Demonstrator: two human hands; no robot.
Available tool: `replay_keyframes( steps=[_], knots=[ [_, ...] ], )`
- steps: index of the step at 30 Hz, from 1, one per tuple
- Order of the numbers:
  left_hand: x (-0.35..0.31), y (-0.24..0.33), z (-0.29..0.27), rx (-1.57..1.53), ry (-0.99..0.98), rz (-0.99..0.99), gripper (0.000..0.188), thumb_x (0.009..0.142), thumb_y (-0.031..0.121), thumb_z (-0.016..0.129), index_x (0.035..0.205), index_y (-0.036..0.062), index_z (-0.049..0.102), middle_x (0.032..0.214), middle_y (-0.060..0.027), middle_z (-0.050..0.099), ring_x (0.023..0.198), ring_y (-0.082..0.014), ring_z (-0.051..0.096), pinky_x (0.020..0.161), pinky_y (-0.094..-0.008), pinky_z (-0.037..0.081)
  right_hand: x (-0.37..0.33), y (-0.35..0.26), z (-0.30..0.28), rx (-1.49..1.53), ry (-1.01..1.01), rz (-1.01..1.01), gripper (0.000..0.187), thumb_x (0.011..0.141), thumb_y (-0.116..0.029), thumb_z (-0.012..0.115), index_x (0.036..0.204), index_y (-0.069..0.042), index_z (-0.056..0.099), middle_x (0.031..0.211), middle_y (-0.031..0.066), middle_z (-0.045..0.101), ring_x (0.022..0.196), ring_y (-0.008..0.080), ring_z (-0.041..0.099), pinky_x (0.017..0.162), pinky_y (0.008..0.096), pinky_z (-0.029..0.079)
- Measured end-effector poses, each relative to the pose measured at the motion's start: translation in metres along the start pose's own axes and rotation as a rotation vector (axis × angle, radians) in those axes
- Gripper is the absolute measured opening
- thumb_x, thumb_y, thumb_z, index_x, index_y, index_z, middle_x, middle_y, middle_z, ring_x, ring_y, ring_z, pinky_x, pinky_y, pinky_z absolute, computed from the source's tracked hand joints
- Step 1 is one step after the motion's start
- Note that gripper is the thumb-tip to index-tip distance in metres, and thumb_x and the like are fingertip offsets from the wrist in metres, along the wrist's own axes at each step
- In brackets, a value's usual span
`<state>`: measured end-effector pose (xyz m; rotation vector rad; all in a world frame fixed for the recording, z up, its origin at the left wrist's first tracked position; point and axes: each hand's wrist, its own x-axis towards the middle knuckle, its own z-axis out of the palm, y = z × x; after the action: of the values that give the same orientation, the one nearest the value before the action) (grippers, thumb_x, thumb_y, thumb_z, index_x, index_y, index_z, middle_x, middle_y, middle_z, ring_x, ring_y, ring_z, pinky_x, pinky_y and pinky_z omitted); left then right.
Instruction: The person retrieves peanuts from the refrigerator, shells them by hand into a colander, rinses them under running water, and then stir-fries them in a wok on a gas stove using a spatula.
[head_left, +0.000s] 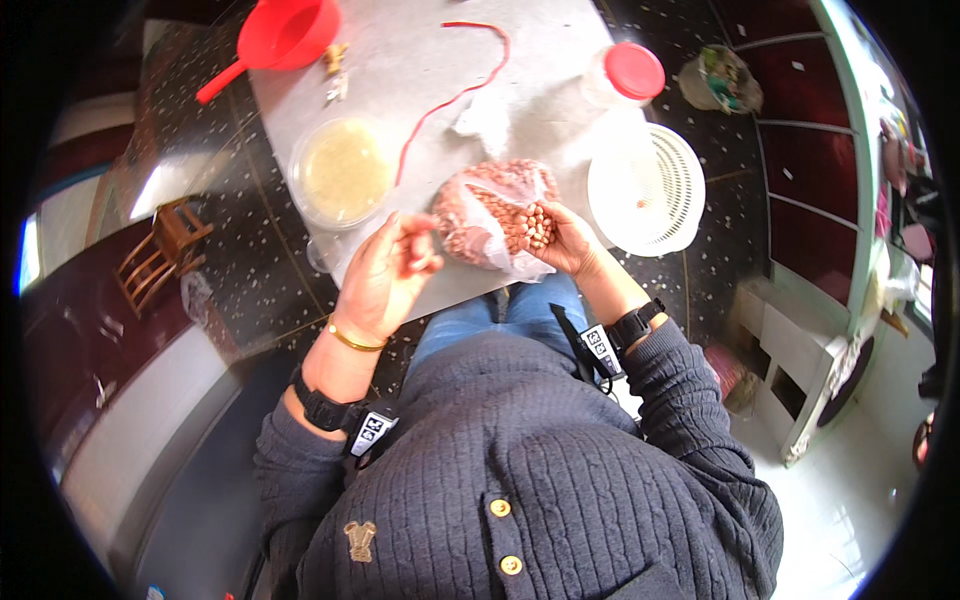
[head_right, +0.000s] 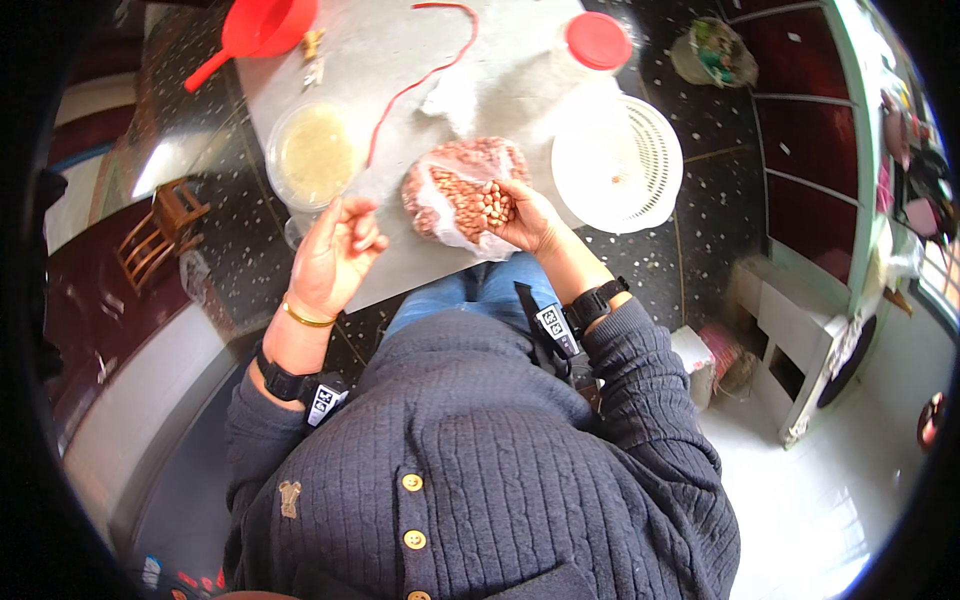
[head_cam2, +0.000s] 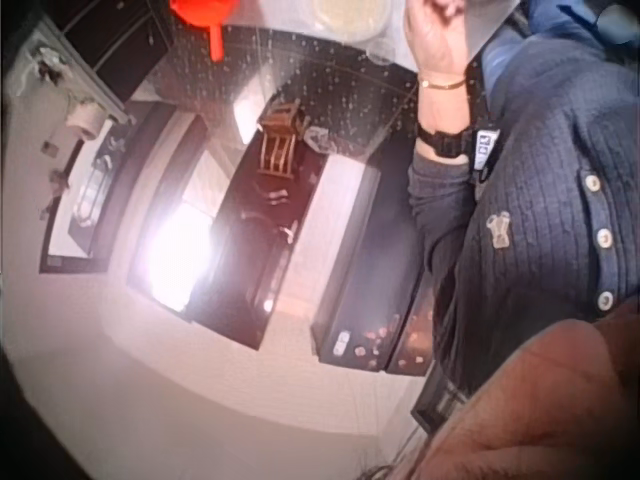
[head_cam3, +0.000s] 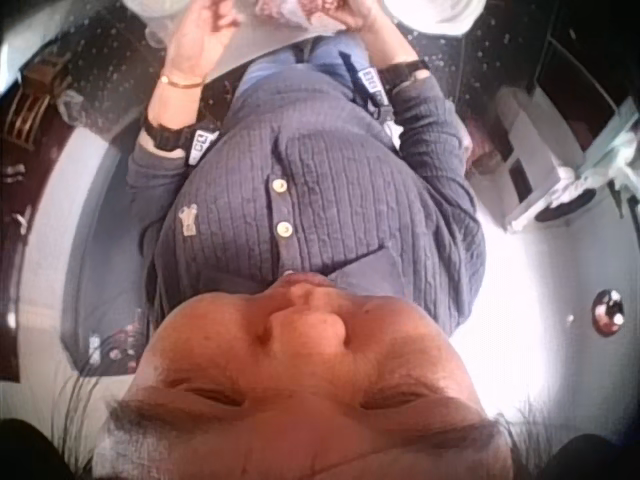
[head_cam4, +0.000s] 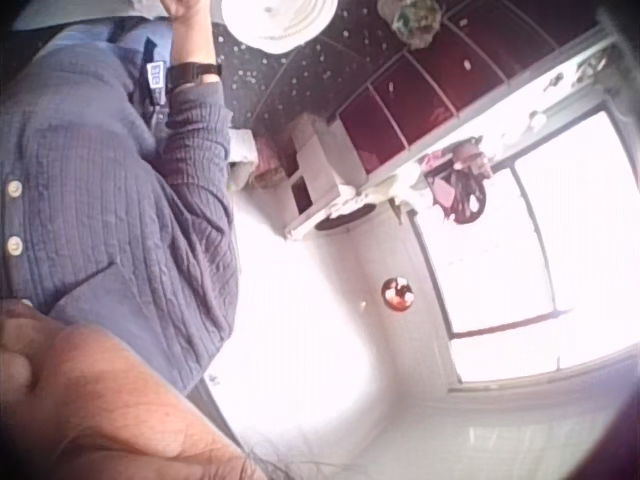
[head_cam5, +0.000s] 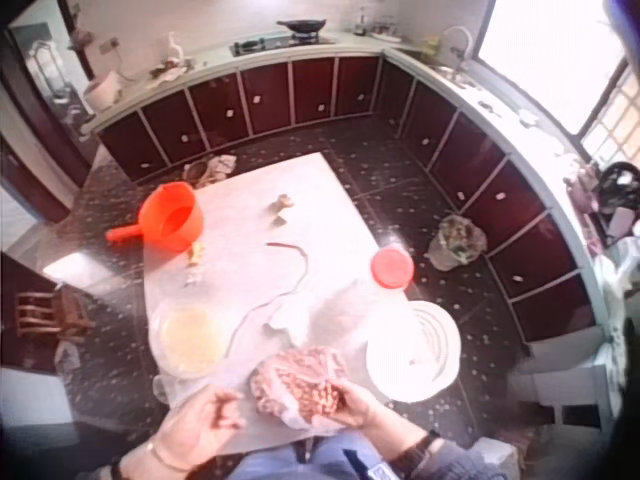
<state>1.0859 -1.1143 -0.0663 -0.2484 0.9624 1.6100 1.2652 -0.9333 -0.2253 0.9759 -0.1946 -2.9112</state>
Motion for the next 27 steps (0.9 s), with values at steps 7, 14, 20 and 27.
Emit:
replay_keyframes(
  steps=[7, 14, 20, 27],
  knots=[
    [0.007, -0.028, -0.008, 0.825, 0.159, 0.059, 0.022, 0.087, 0.024, 0.058, 0.093, 0.0027, 0.058, 0.064, 0.0055, 0.041, 0.058, -0.0026, 0.037, 0.054, -0.0205, 0.033, -0.068, -0.074, -0.033, -0.033, 0.168, -0.488, 0.026, 0.092, -0.026, 0.044, 0.09, -0.002, 0.055, 0.085, 0.0117, 0.061, 0.079, 0.0213, 0.059, 0.073, 0.0348, 0.051],
    [0.03, -0.048, 0.015, 1.41, 0.169, 0.394, 0.027, 0.075, 0.019, 0.07, 0.09, -0.0016, 0.062, 0.064, -0.0023, 0.05, 0.056, -0.007, 0.043, 0.053, -0.0224, 0.036, -0.059, -0.101, -0.066, -0.19, 0.375, -0.561, 0.022, 0.093, -0.017, 0.043, 0.109, -0.004, 0.049, 0.099, 0.0136, 0.057, 0.091, 0.0251, 0.059, 0.079, 0.0443, 0.051],
    [0.043, -0.063, 0.009, 1.247, 0.116, 0.358, 0.014, 0.075, 0.01, 0.067, 0.078, -0.0021, 0.061, 0.061, -0.0016, 0.049, 0.055, -0.0069, 0.042, 0.051, -0.0226, 0.036, -0.072, -0.074, -0.059, -0.233, 0.66, -0.728, 0.027, 0.091, -0.014, 0.042, 0.115, 0.0, 0.044, 0.101, 0.0133, 0.052, 0.094, 0.0259, 0.057, 0.077, 0.0408, 0.05],
    [0.035, -0.056, 0.001, 1.102, 0.127, 0.178, 0.014, 0.077, 0.012, 0.066, 0.082, 0.0007, 0.06, 0.059, 0.0023, 0.042, 0.054, -0.0044, 0.036, 0.05, -0.0205, 0.033, -0.084, 0.003, -0.03, -0.986, 0.503, -0.451, 0.017, 0.089, -0.013, 0.049, 0.086, 0.0, 0.058, 0.075, 0.0039, 0.057, 0.062, 0.0113, 0.055, 0.059, 0.0249, 0.046]
  ],
)
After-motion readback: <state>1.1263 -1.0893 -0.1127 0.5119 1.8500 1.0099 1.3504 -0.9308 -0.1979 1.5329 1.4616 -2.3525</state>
